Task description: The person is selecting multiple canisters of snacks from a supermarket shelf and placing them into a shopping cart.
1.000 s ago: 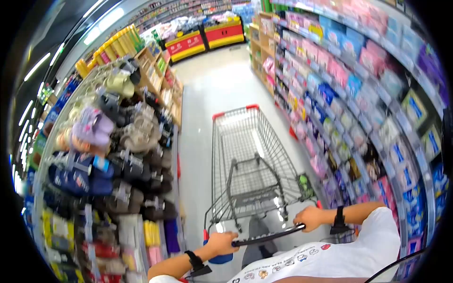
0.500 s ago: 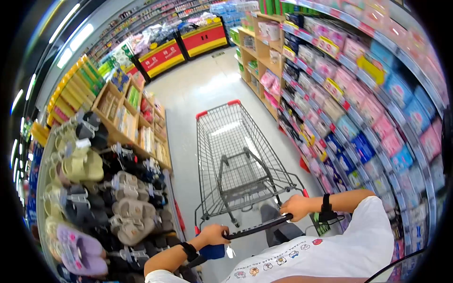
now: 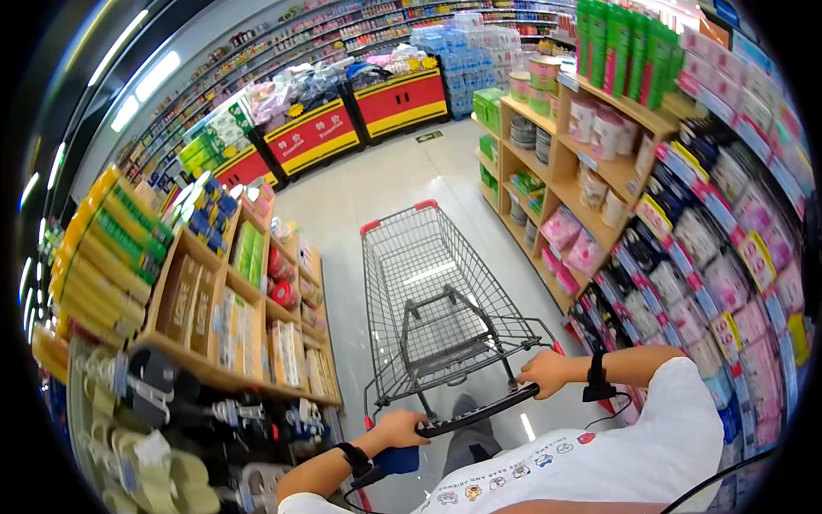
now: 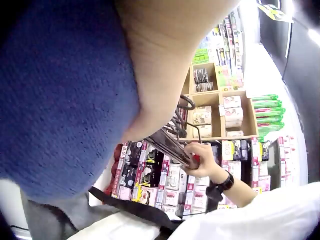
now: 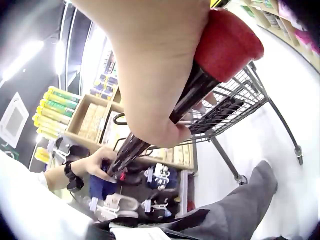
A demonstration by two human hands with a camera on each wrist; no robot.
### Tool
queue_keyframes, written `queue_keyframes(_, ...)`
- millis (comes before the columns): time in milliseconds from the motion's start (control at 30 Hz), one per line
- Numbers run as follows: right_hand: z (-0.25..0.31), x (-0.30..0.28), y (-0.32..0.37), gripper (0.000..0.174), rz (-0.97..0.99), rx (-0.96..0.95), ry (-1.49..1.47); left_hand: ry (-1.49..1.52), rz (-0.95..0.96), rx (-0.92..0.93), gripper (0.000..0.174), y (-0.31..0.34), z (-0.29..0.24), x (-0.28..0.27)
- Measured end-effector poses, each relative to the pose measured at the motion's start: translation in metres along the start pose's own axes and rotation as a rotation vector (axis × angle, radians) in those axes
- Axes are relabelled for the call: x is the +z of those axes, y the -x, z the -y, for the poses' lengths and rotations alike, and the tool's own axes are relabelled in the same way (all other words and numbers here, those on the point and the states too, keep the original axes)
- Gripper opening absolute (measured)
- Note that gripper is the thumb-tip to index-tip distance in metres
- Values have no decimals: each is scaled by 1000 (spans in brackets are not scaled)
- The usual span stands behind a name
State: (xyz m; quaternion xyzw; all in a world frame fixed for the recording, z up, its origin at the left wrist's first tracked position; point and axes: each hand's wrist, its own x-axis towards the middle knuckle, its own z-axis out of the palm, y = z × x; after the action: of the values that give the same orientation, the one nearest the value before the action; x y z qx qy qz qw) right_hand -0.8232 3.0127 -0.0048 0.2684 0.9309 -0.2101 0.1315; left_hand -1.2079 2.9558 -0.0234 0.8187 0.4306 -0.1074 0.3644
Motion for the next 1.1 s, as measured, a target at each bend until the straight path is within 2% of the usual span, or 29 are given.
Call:
queue_keyframes(100, -77, -45, -62, 33, -94, 16, 23, 40, 88, -43, 48, -60, 52, -78)
queue_keyframes(233, -167, -97, -145, 33, -120, 124, 248, 27, 19, -99, 42, -128, 107, -180)
queue_keyframes(300, -207, -131, -189, 30, -143, 163, 236, 51, -7, -100, 42, -165, 151, -221)
queue_keyframes(367, -253, -158, -240, 28, -168, 177, 254, 110, -41, -83, 44, -202, 200, -257)
queue_keyframes(433, -297, -197, -296, 26, -108, 153, 197, 127, 90, -133, 47, -241, 245, -312)
queue_keyframes(533, -364, -255, -384, 24, -44, 166, 178, 180, 163, -53, 51, -300, 330, -382)
queue_keyframes(633, -423, -311, -483, 30, 25, 193, 173, 240, 182, -51, 51, -346, 421, -457)
queue_keyframes(700, -457, -348, -550, 33, 66, 177, 200, 35, 178, -54, 51, -375, 490, -492)
queue_keyframes(733, -481, -356, -583, 33, 6, 149, 210, -121, 211, -130, 50, -385, 504, -524)
queue_keyframes(833, -536, -400, -686, 31, -42, 96, 229, -282, 60, -172, 39, -401, 557, -608)
queue_keyframes(900, -564, -431, -751, 31, -21, 92, 222, -255, 27, -215, 39, -414, 606, -657)
queue_keyframes(1000, -608, -470, -843, 31, -85, 68, 283, -310, -48, -151, 37, -442, 702, -709)
queue_keyframes(1100, -656, -504, -922, 24, -137, 19, 275, -241, -35, -235, 40, -459, 753, -773)
